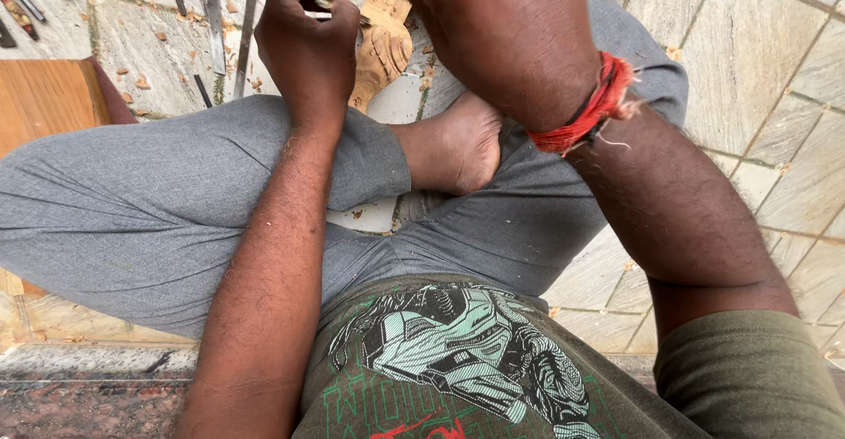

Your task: The person sits on the floor and carves a wooden piece using a chisel and a wooden mallet. They repeatedly strike the chisel to shape the wood, occasionally adjusting the piece and selecting different tools from the floor.

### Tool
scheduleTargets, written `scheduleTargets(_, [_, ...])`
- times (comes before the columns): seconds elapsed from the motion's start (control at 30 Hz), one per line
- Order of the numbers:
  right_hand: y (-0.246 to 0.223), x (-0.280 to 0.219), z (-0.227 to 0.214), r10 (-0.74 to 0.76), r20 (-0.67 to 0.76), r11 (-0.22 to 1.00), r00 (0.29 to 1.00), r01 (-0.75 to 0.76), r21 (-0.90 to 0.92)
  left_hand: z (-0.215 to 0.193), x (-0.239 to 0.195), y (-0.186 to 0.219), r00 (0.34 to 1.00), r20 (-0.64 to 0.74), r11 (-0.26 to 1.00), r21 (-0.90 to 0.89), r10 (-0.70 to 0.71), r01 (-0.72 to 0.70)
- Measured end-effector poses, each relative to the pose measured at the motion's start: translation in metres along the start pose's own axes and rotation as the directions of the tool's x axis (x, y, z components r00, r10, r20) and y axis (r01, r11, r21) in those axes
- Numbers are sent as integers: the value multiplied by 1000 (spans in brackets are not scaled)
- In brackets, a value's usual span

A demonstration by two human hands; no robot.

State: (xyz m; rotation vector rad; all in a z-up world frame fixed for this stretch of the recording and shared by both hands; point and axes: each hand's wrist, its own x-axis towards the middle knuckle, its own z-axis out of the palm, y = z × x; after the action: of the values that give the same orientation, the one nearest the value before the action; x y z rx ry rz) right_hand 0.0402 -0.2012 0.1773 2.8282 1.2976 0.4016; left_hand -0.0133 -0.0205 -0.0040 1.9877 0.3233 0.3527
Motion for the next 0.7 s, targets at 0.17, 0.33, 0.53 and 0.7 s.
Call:
scheduleTargets(0.17, [0,0,-5,-16,4,998,1000,15,60,2,1,4,998,9,994,91,-63,62])
scheduleTargets(0.33, [-1,-4,-3,1,-6,998,1000,-1,68,1,2,1,998,17,997,52,-64,63])
scheduleTargets(0.53, [-5,-4,0,25,60,999,998,-28,47,4,-3,-1,996,-13,995,52,-88,88])
scheduleTargets(0.7, [-1,-5,-11,-25,-6,997,1000,26,70,12,-12,8,994,-84,993,82,-73,80])
